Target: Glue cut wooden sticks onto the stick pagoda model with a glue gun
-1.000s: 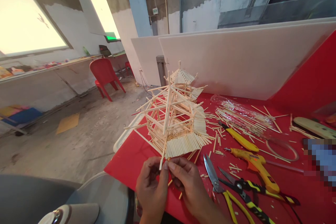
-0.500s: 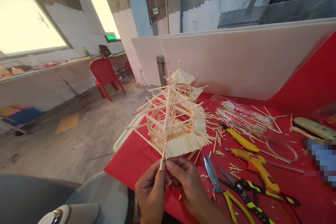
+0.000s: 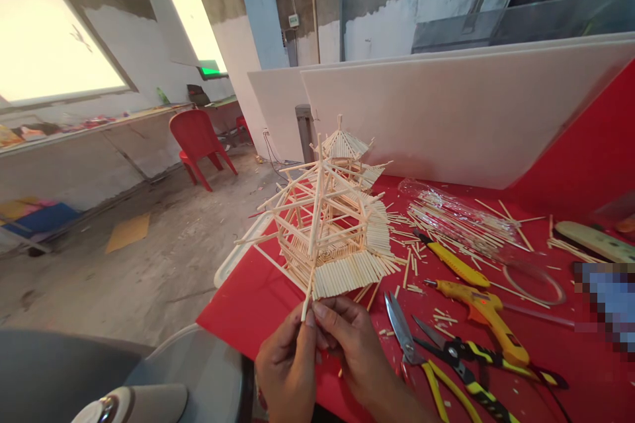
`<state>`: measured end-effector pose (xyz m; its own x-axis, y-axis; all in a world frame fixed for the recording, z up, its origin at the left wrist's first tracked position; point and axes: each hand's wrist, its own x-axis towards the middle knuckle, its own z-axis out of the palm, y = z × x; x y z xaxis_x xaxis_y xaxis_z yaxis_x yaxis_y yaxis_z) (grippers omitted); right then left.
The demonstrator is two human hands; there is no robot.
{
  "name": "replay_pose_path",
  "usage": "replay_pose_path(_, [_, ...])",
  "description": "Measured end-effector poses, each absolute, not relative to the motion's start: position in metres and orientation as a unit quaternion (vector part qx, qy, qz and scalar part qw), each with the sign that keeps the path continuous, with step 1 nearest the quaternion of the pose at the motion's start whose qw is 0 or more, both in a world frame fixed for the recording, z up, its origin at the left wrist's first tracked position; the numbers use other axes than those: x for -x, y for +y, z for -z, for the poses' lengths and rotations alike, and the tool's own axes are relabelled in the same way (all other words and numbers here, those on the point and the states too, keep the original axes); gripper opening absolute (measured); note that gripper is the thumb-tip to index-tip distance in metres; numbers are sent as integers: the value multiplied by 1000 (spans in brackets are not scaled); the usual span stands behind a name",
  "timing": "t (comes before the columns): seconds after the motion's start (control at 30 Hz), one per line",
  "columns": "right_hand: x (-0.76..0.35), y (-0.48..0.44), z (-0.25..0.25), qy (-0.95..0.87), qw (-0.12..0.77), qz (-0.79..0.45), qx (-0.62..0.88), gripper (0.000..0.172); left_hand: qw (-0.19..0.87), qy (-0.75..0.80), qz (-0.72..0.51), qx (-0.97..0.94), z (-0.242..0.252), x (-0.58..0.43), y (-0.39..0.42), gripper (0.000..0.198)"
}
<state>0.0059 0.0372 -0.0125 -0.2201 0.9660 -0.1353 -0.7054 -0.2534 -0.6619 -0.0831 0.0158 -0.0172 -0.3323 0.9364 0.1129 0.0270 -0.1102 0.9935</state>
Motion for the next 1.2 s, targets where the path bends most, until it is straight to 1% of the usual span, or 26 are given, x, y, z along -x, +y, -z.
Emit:
replay_pose_path(0.77, [-6, 37, 11, -229, 561, -745, 278, 31, 347, 565, -600, -447, 15, 83, 17, 24])
replay_pose_path(1.2, [-9, 35, 11, -236, 556, -743, 287, 32, 355, 556, -613, -435, 20, 83, 17, 24])
